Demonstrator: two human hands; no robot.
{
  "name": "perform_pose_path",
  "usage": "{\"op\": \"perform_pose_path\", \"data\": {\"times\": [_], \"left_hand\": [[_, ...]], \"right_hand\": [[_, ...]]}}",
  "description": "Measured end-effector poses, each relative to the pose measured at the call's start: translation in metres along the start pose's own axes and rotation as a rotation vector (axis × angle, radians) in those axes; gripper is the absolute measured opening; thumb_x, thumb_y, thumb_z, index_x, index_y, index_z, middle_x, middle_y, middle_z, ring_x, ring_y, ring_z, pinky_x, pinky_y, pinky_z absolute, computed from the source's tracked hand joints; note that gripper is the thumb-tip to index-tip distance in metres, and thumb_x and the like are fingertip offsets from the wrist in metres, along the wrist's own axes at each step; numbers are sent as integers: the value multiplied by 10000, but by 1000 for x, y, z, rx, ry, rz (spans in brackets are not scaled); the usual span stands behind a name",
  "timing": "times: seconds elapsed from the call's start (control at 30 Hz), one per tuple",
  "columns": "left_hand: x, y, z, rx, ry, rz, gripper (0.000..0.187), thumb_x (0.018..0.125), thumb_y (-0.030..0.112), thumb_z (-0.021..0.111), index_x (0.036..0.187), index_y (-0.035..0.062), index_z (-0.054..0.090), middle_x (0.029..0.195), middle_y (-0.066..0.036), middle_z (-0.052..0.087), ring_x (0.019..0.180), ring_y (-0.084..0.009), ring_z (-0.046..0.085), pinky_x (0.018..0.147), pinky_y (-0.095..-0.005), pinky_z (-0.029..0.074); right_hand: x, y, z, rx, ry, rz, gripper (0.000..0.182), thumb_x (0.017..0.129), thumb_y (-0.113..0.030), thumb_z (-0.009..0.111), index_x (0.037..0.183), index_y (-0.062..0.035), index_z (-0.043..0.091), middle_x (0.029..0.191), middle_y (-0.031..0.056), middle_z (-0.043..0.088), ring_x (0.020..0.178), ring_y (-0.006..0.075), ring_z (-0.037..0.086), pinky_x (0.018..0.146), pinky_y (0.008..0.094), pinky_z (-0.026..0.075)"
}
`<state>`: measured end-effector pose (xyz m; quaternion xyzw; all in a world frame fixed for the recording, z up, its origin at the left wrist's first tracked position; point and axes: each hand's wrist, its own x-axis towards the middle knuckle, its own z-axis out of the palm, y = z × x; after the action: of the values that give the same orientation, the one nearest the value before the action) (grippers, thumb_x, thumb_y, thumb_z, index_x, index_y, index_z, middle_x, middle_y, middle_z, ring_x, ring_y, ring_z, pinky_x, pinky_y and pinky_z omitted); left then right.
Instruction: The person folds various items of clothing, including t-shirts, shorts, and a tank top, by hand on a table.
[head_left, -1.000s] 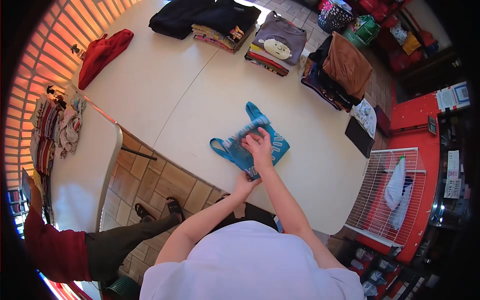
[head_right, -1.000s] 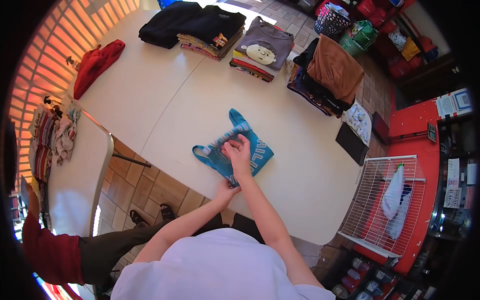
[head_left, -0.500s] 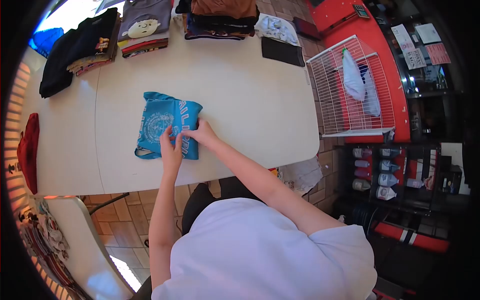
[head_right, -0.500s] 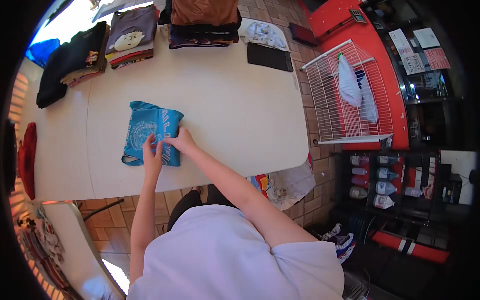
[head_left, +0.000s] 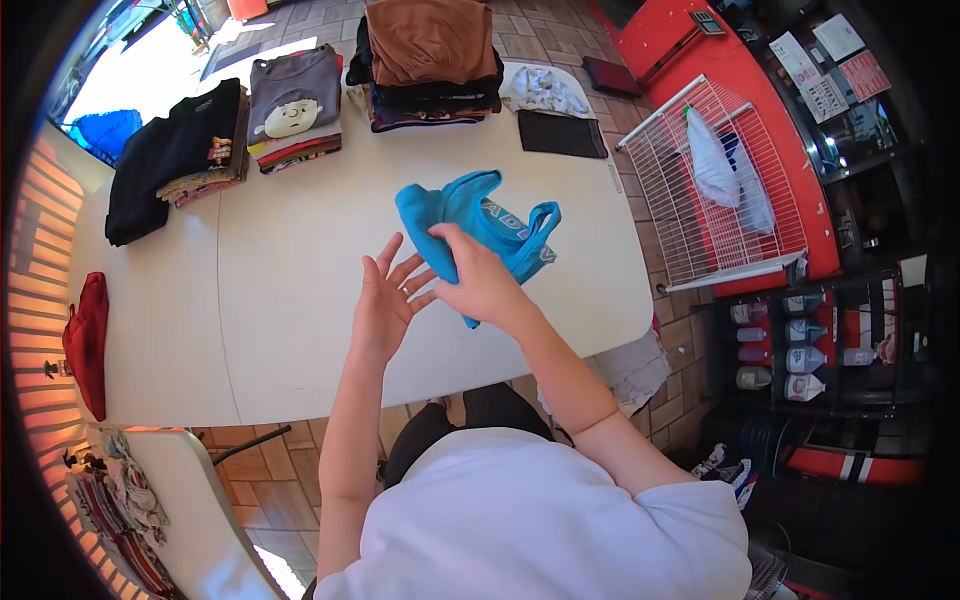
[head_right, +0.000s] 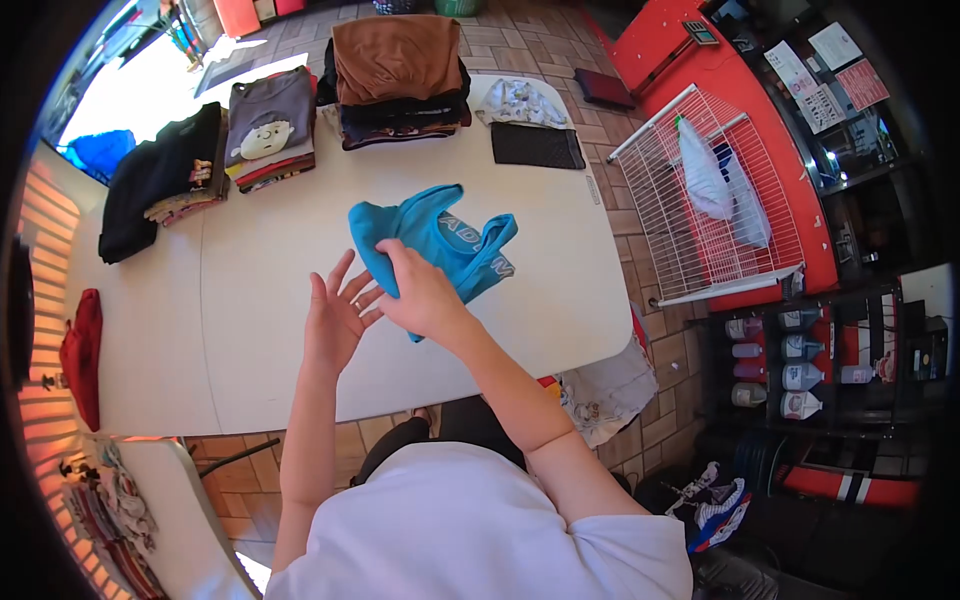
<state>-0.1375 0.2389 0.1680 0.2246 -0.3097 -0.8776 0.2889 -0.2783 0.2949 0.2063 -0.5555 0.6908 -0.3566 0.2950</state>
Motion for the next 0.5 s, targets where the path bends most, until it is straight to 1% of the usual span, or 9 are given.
{"op": "perform_pose_path", "data": {"times": [0.1,0.13,0.2,0.27,0.3,0.33,0.37,0.47,0.5], "left_hand": [[-17,-13,-35,-39,185,-33,715,851,556,345,1351,80,161,1246,-163,386,1078,-262,450,865,-379,415],[-24,-25,-54,73,361,-39,685,862,516,365,1348,77,165,1244,-167,387,1073,-265,453,862,-383,412],[-39,-56,-91,305,747,8,570,872,356,459,1313,56,257,1219,-177,409,1066,-261,457,852,-384,402],[-48,-92,-128,964,932,289,484,832,229,534,1246,41,369,1178,-174,442,1084,-276,441,880,-400,363],[-50,-89,-126,966,949,290,484,832,229,534,1246,41,369,1178,-174,442,1084,-276,441,880,-400,363],[-50,-85,-118,1237,925,308,452,816,191,544,1218,39,403,1167,-167,453,1091,-288,430,900,-408,337],[-49,-83,-111,1507,886,317,423,800,153,554,1189,36,437,1156,-159,463,1098,-301,420,920,-416,311],[-39,-82,-101,1722,828,452,395,787,128,546,1159,30,457,1195,-150,454,1093,-321,420,930,-440,290],[-36,-88,-105,1702,754,483,409,802,156,537,1182,35,445,1249,-146,418,1177,-324,354,978,-482,214]], "right_hand": [[-21,12,45,-248,-66,68,526,672,-78,594,1155,-77,387,1028,192,490,833,370,551,699,421,465],[-32,18,63,-256,-144,93,515,686,-84,587,1160,-81,386,1050,199,480,822,386,548,707,441,459],[-59,39,100,-217,-410,-21,418,704,-96,581,1104,-68,461,987,174,526,762,346,573,676,399,471],[-56,56,111,-88,-418,-57,351,713,-108,583,1051,-59,502,931,155,550,736,315,580,658,375,472],[-56,61,113,30,-418,-77,288,721,-119,586,998,-51,543,875,136,573,711,285,588,641,352,473],[-42,53,102,64,-174,-3,199,734,-132,589,910,-40,585,787,102,592,677,233,585,614,313,465],[-23,55,95,27,-13,58,214,748,-141,585,940,-48,576,788,93,585,670,222,582,610,312,464],[40,86,99,-270,448,110,239,758,-200,599,947,-54,575,784,93,580,694,256,577,632,339,464],[58,106,110,-379,576,141,233,761,-206,598,932,-50,579,802,97,581,709,269,574,643,350,462]]}}
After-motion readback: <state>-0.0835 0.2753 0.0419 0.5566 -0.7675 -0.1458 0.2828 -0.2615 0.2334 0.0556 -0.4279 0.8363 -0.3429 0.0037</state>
